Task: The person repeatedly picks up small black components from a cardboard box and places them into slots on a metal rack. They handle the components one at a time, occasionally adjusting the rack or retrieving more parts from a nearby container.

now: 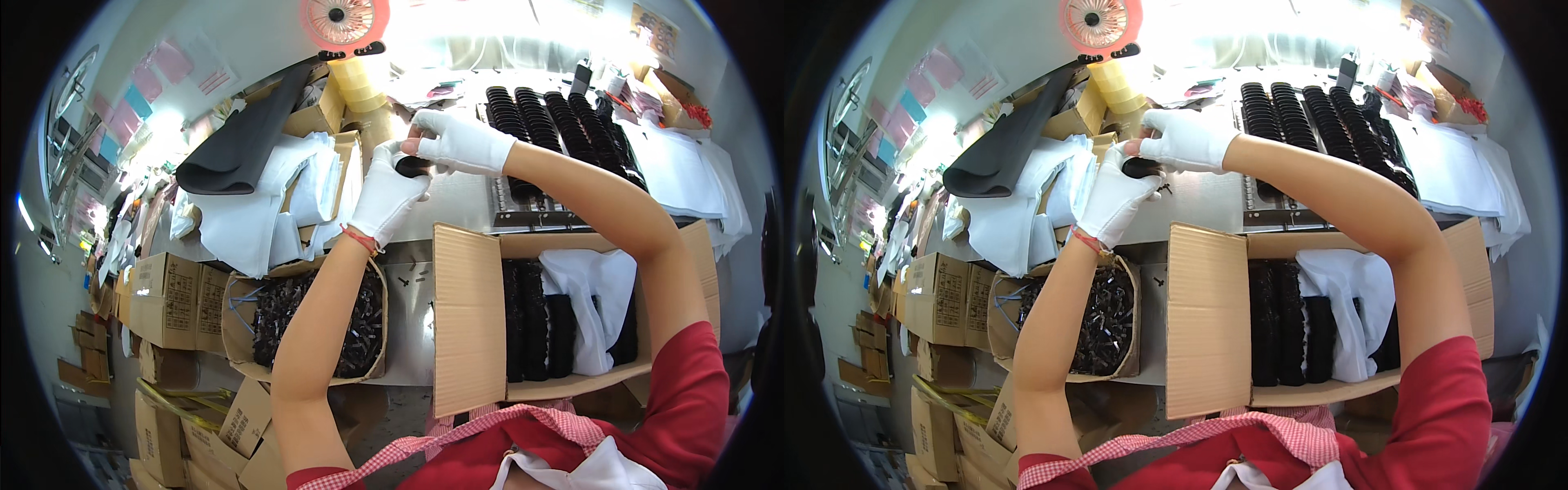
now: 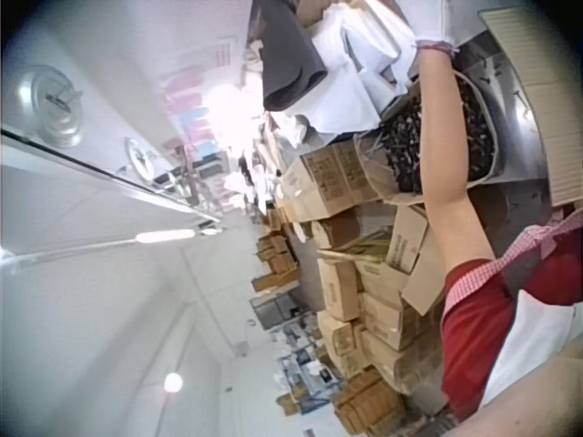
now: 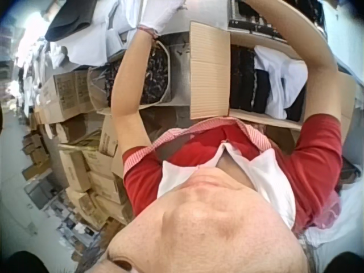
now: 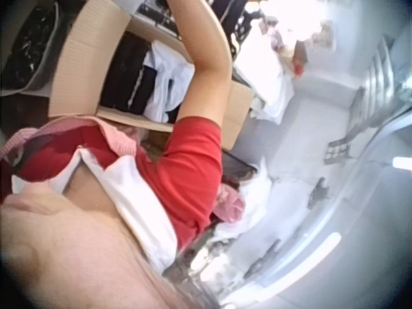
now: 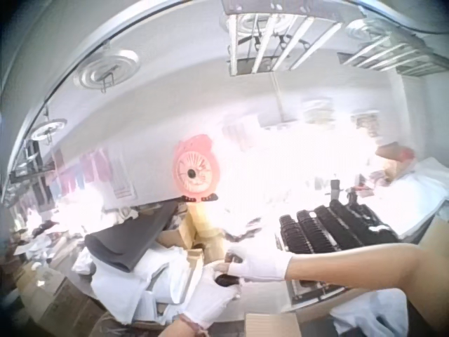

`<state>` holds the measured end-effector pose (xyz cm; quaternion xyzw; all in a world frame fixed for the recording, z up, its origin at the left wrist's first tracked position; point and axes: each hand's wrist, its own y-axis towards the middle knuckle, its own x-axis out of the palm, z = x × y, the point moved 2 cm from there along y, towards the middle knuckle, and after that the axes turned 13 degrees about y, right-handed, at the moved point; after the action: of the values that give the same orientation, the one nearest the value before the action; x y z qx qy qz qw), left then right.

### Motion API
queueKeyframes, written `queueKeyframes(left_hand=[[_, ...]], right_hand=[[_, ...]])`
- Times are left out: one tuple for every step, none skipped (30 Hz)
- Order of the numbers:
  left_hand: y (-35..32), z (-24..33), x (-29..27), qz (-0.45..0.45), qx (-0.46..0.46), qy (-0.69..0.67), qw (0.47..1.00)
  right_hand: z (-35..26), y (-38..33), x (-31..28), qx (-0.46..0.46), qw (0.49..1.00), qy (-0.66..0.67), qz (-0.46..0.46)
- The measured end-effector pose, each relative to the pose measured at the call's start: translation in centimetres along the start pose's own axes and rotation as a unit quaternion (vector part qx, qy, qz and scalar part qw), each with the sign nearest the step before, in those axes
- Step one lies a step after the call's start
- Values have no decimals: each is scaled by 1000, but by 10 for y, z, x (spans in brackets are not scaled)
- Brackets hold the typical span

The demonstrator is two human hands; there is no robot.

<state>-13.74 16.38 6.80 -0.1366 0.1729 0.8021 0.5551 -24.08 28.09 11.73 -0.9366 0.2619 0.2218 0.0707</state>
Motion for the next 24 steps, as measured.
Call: queueKeyframes(left_hand=[[-2, 10, 3, -25, 11, -1, 1000], [-4, 18, 7, -51, 0, 2, 999], [-9, 31, 10, -69, -4, -32, 997], [-18, 46, 14, -85, -10, -68, 994], [-24, 54, 19, -101, -16, -104, 989], [-25, 47, 25, -66, 7, -72, 995], [-31, 52, 26, -127, -19, -50, 990], [-39, 59, 25, -189, -46, -29, 981], [-48, 62, 26, -249, -73, -8, 966], [-58, 62, 28, -237, -29, -15, 971], [-68, 62, 27, -240, -15, -25, 970], [-76, 56, 29, -231, -17, -55, 971], [-84, 49, 30, -218, -22, -84, 972], [-90, 46, 26, -232, -44, -80, 968], [-93, 41, 23, -235, -36, -88, 967], [-95, 32, 23, -243, -26, -99, 965], [-96, 26, 21, -247, -21, -107, 963], [-99, 25, 19, -243, -71, -41, 967], [-107, 19, 18, -215, -109, -97, 966], [-119, 17, 16, -199, -157, -111, 961], [-130, 15, 13, -183, -205, -126, 953], [-144, 7, 3, -185, -243, -205, 930], [-152, 11, 8, -115, -362, -330, 865], [-160, 18, -1, -164, -331, -267, 890]], right_hand=[[0, -6, -3, -59, 997, -43, 16], [2, -10, -5, -118, 989, -87, 32], [1, -16, -7, -175, 975, -130, 48], [1, -21, -9, -172, 980, -92, 34], [1, -28, -11, -168, 984, -55, 19], [-1, -34, -13, -165, 986, -17, 5], [-3, -41, -14, -161, 987, 22, -9], [-5, -53, -13, -121, 989, 78, -32], [0, -55, -17, -118, 990, 55, -57], [2, -62, -11, -106, 981, 145, -74], [4, -71, -3, -93, 963, 235, -91], [5, -78, 2, -84, 958, 258, -95], [4, -85, 9, -76, 951, 282, -102], [0, -92, 16, -45, 931, 344, -115], [4, -93, 24, -27, 916, 385, -111], [12, -95, 31, -6, 900, 424, -101], [20, -93, 42, 15, 880, 465, -96], [34, -82, 58, -117, 910, 398, -17], [35, -79, 66, -236, 942, 219, 94], [33, -77, 71, -356, 925, -8, 134], [30, -75, 75, -454, 843, -235, 166], [20, -68, 90, -499, 796, -312, 141], [18, -62, 94, -549, 756, -324, 151], [16, -52, 94, -546, 771, -268, 189]])
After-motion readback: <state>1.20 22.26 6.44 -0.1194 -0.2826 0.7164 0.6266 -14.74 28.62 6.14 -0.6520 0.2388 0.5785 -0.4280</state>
